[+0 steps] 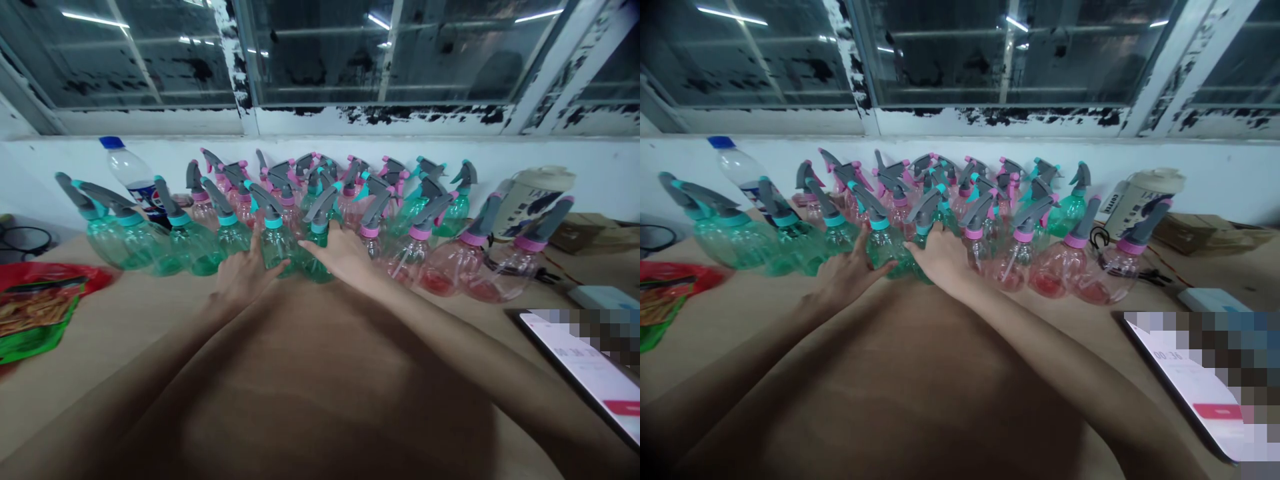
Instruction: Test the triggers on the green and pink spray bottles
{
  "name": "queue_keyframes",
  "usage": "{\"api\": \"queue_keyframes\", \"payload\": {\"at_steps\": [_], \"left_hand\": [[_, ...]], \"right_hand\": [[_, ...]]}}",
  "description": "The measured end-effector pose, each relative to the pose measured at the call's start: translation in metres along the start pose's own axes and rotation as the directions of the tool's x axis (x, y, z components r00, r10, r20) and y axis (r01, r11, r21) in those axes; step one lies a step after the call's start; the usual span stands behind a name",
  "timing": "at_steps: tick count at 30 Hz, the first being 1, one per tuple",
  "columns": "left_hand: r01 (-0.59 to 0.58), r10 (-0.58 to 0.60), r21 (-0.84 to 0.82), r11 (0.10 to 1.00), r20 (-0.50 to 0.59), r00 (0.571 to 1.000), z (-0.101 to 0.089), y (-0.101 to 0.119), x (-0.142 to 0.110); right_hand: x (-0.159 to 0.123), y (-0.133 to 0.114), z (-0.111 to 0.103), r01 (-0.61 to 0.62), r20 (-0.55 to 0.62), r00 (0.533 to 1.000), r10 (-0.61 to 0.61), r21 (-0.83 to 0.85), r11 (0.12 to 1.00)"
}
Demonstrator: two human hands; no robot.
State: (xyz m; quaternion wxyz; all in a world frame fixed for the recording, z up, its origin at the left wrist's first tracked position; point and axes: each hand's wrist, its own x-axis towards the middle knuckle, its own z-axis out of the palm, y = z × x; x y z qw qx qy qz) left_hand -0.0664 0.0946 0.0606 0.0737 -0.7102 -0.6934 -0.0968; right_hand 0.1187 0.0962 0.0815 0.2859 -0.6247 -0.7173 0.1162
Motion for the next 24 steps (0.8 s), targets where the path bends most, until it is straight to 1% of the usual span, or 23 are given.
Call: {"api": "queue_keyframes", "payload": {"at_steps": [4, 8, 11, 14, 16, 17, 18, 19, 20, 21, 22, 24], "left_hand": [[0.008, -0.008, -0.046, 0.999, 0.011, 1.0, -0.001, 0.001, -0.008], [-0.004, 0.004, -0.054, 0.999, -0.001, 1.0, -0.008, 0.001, -0.018], [-0.051, 0.049, -0.1, 0.994, -0.024, 0.999, -0.012, -0.001, -0.031], [-0.145, 0.144, -0.145, 0.979, -0.017, 0.989, -0.007, -0.005, -0.051], [-0.255, 0.258, -0.194, 0.947, -0.01, 0.966, 0.001, -0.006, -0.066], [-0.318, 0.32, -0.223, 0.921, -0.031, 0.947, 0.004, -0.005, -0.074], [-0.39, 0.39, -0.264, 0.882, -0.057, 0.919, 0.007, -0.002, -0.082], [-0.445, 0.454, -0.317, 0.837, -0.05, 0.89, 0.009, 0.002, -0.089], [-0.486, 0.511, -0.375, 0.789, -0.037, 0.859, 0.01, 0.007, -0.095], [-0.502, 0.553, -0.433, 0.749, -0.01, 0.833, 0.009, 0.014, -0.101], [-0.494, 0.576, -0.484, 0.722, 0.026, 0.817, 0.008, 0.021, -0.105], [-0.45, 0.594, -0.563, 0.693, 0.093, 0.799, 0.004, 0.038, -0.111]], "right_hand": [[-0.003, 0.001, -0.002, 0.022, 0.008, 1.0, -0.022, -0.039, 0.999], [-0.015, -0.002, -0.008, 0.055, 0.025, 0.998, -0.054, -0.061, 0.997], [-0.03, -0.002, -0.014, 0.075, 0.047, 0.996, -0.072, -0.075, 0.994], [-0.051, 0.003, -0.023, 0.103, 0.094, 0.991, -0.095, -0.087, 0.991], [-0.067, 0.01, -0.031, 0.121, 0.119, 0.987, -0.112, -0.072, 0.99], [-0.076, 0.014, -0.035, 0.137, 0.13, 0.983, -0.131, -0.041, 0.99], [-0.084, 0.019, -0.04, 0.148, 0.156, 0.977, -0.145, -0.008, 0.989], [-0.092, 0.024, -0.046, 0.16, 0.187, 0.969, -0.161, 0.019, 0.987], [-0.099, 0.03, -0.051, 0.196, 0.206, 0.957, -0.205, 0.064, 0.979], [-0.105, 0.035, -0.056, 0.246, 0.217, 0.938, -0.271, 0.135, 0.96], [-0.111, 0.04, -0.062, 0.292, 0.228, 0.913, -0.338, 0.213, 0.932], [-0.12, 0.049, -0.072, 0.326, 0.268, 0.867, -0.419, 0.33, 0.886]]}}
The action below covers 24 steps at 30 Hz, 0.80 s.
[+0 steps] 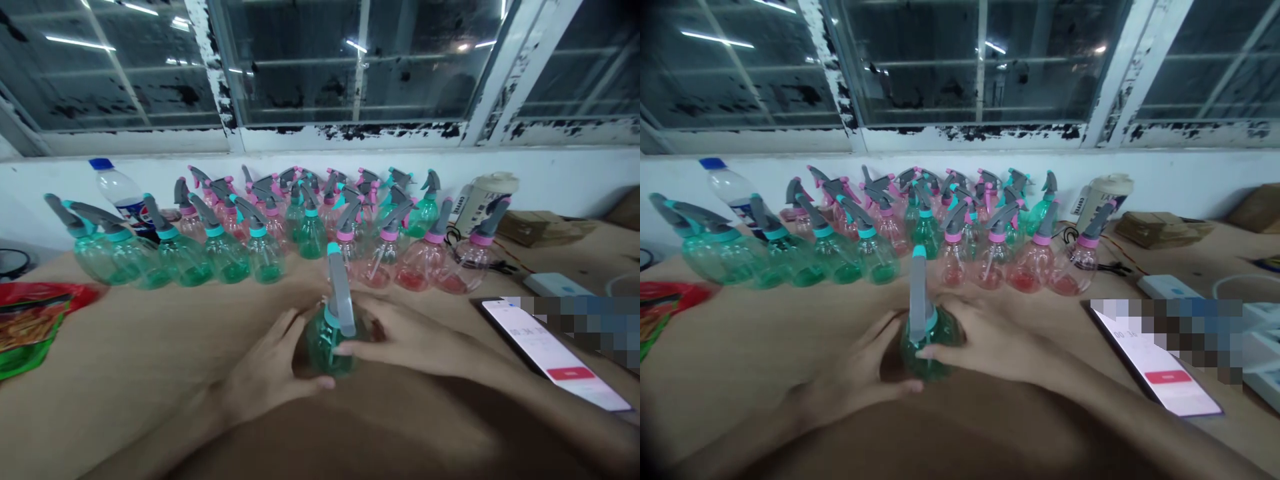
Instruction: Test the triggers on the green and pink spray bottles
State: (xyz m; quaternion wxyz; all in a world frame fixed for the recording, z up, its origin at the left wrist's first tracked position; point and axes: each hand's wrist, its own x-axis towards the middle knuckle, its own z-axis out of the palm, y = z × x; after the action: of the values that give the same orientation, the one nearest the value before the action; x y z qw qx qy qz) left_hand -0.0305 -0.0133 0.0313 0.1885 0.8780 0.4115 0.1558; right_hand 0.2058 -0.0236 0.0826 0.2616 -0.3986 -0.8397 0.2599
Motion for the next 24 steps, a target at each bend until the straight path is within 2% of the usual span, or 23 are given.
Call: {"api": "queue_keyframes", "payload": {"at_steps": [4, 7, 10, 13, 16, 19, 21, 24], "left_hand": [[-0.015, 0.021, -0.163, 0.986, 0.038, 0.999, 0.012, 0.024, 0.015], [-0.044, 0.048, -0.232, 0.972, 0.013, 0.999, 0.022, 0.034, 0.026], [-0.024, 0.021, -0.252, 0.967, -0.016, 1.0, 0.031, 0.04, 0.034], [-0.015, 0.0, -0.252, 0.968, -0.059, 0.998, 0.039, 0.046, 0.041], [-0.01, -0.012, -0.216, 0.976, -0.102, 0.995, 0.045, 0.053, 0.047], [0.069, -0.084, -0.123, 0.99, -0.126, 0.988, 0.05, 0.06, 0.051], [0.107, -0.115, -0.065, 0.992, -0.133, 0.984, 0.052, 0.063, 0.052], [0.088, -0.091, -0.026, 0.996, -0.166, 0.982, 0.058, 0.065, 0.051]], "right_hand": [[-0.02, 0.004, -0.016, 0.026, 0.084, 0.996, -0.035, 0.105, 0.994], [-0.029, 0.009, -0.029, 0.02, 0.08, 0.997, -0.022, 0.027, 0.999], [-0.038, 0.017, -0.037, -0.077, -0.017, 0.997, 0.076, -0.127, 0.989], [-0.042, 0.022, -0.037, -0.209, -0.145, 0.972, 0.186, -0.159, 0.965], [-0.041, 0.019, -0.03, -0.187, -0.249, 0.954, 0.165, -0.069, 0.98], [-0.034, 0.014, -0.02, -0.152, -0.362, 0.917, 0.169, 0.076, 0.986], [-0.027, 0.012, -0.014, -0.128, -0.41, 0.892, 0.189, 0.173, 0.977], [-0.018, 0.012, -0.008, -0.081, -0.451, 0.87, 0.197, 0.264, 0.961]]}}
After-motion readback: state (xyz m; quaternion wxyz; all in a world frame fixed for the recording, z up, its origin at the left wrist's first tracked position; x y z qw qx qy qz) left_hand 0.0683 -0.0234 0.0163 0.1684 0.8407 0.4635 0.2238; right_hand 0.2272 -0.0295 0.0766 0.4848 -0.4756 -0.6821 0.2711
